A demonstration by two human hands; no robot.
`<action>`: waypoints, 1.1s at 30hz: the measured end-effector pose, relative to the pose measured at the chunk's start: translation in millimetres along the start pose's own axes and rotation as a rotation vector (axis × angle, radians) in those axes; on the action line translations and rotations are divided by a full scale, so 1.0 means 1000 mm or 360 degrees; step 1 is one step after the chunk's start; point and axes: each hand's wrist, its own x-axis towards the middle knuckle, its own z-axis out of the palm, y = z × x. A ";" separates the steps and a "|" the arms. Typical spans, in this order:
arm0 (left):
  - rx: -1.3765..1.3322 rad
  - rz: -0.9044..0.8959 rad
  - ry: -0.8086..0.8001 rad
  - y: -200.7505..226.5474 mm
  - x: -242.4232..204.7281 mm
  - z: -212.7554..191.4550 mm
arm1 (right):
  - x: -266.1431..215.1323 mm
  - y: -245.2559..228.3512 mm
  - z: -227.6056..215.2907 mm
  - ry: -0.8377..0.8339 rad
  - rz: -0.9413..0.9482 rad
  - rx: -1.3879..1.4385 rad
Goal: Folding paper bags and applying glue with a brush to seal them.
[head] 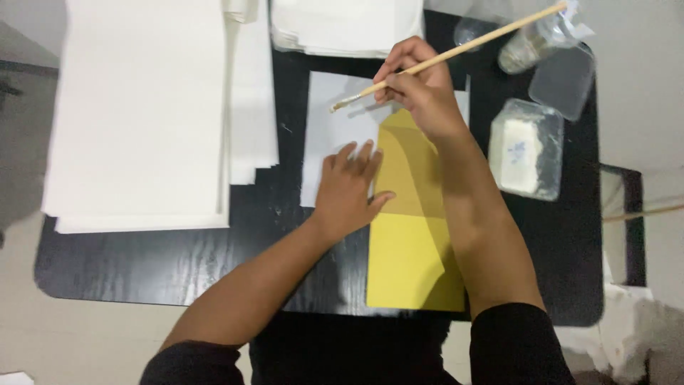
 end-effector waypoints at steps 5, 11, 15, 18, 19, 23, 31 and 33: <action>-0.0075 -0.0043 0.0024 -0.009 -0.006 0.005 | 0.032 0.040 0.018 -0.0006 0.0153 0.0042; -0.0333 -0.0178 -0.0418 -0.007 0.003 -0.018 | 0.039 0.107 0.007 0.0157 0.0190 0.0182; -0.0386 -0.0172 -0.0632 -0.009 0.009 -0.026 | 0.033 0.104 0.004 0.0208 0.0163 0.0149; -0.0435 -0.0219 -0.0626 -0.007 0.011 -0.031 | 0.033 0.095 0.012 0.0164 0.0157 0.0096; -0.0435 -0.0224 -0.0625 -0.007 0.010 -0.031 | 0.032 0.096 0.012 0.0160 0.0159 0.0098; -0.0454 -0.0220 -0.0624 -0.009 0.012 -0.035 | 0.032 0.094 0.014 0.0132 0.0158 0.0085; -0.0508 -0.0215 -0.0570 -0.009 0.012 -0.043 | 0.034 0.088 0.018 0.0158 0.0142 -0.0015; -0.0486 -0.0228 -0.0573 -0.008 0.012 -0.044 | 0.036 0.095 0.014 0.0268 0.0062 -0.0063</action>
